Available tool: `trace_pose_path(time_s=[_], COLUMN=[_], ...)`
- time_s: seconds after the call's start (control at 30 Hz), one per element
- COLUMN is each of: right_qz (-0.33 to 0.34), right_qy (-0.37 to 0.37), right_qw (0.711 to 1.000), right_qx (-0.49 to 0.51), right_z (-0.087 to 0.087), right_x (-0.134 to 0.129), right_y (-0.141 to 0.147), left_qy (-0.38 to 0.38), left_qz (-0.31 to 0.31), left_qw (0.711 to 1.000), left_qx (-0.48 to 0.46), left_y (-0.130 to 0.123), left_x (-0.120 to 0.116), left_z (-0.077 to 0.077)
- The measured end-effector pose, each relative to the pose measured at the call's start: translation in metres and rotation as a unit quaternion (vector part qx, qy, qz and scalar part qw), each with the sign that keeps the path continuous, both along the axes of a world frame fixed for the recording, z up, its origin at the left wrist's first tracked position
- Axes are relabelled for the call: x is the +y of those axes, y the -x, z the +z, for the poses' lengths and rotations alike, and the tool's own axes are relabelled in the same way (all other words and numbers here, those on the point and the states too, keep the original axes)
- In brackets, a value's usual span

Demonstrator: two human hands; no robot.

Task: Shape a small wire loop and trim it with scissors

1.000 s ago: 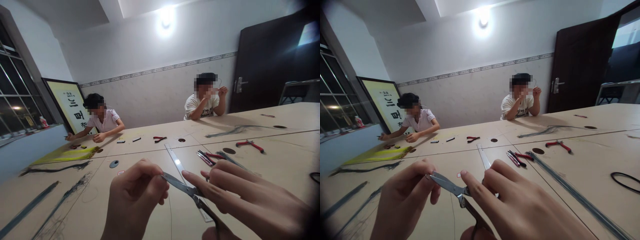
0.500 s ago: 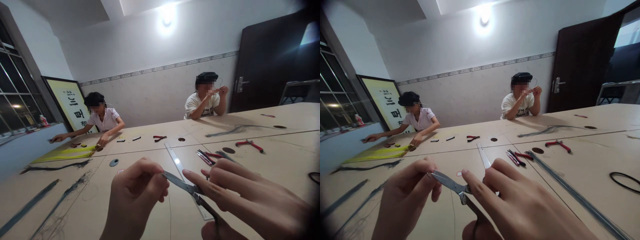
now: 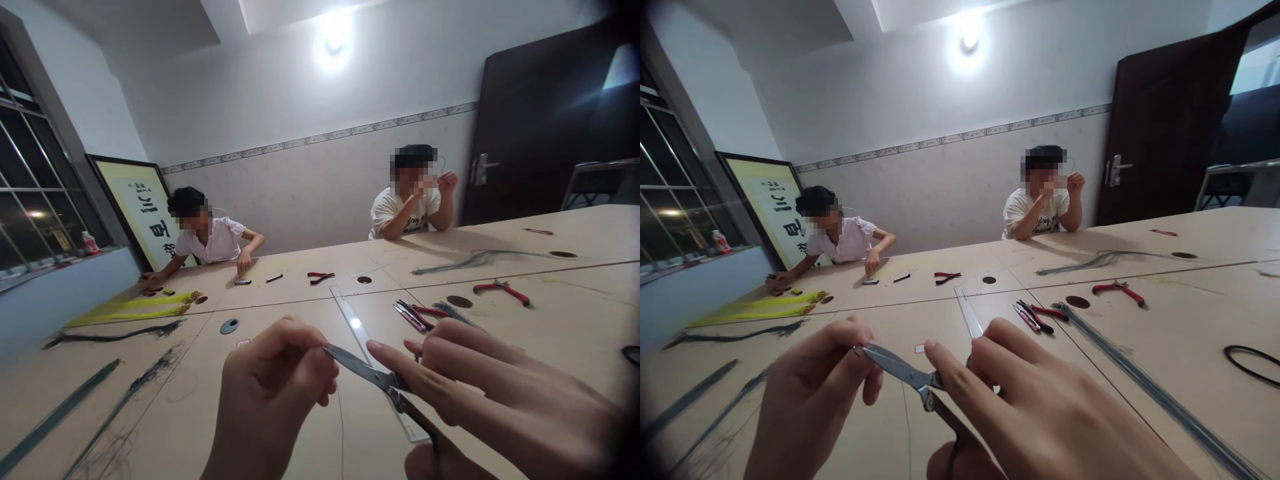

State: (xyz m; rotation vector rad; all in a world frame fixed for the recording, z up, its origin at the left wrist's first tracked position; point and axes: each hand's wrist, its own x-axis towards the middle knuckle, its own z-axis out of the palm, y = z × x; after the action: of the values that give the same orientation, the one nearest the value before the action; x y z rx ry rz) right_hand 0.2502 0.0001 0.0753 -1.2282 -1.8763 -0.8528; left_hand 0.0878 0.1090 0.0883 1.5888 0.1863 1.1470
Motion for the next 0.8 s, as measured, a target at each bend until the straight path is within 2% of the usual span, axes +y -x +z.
trace_pose_path(time_s=[0.4, 0.6, 0.8], right_qz=[0.002, 0.013, 0.018], right_qy=[-0.004, 0.054, 0.063], right_qw=[1.000, 0.998, 0.998], right_qx=[0.008, -0.016, -0.026], right_z=[-0.0001, -0.0004, -0.0004], right_x=[-0.0036, -0.0087, -0.0043], right_y=[-0.0004, -0.0048, -0.0073], left_qy=[-0.009, -0.016, -0.022], left_qz=[0.019, 0.031, 0.036], left_qw=[1.000, 0.999, 0.999], left_qx=[0.009, 0.011, 0.018], left_y=[-0.0022, -0.0022, -0.0018], left_x=[0.0022, 0.0018, 0.0015], left_z=[-0.0026, -0.0014, -0.0017])
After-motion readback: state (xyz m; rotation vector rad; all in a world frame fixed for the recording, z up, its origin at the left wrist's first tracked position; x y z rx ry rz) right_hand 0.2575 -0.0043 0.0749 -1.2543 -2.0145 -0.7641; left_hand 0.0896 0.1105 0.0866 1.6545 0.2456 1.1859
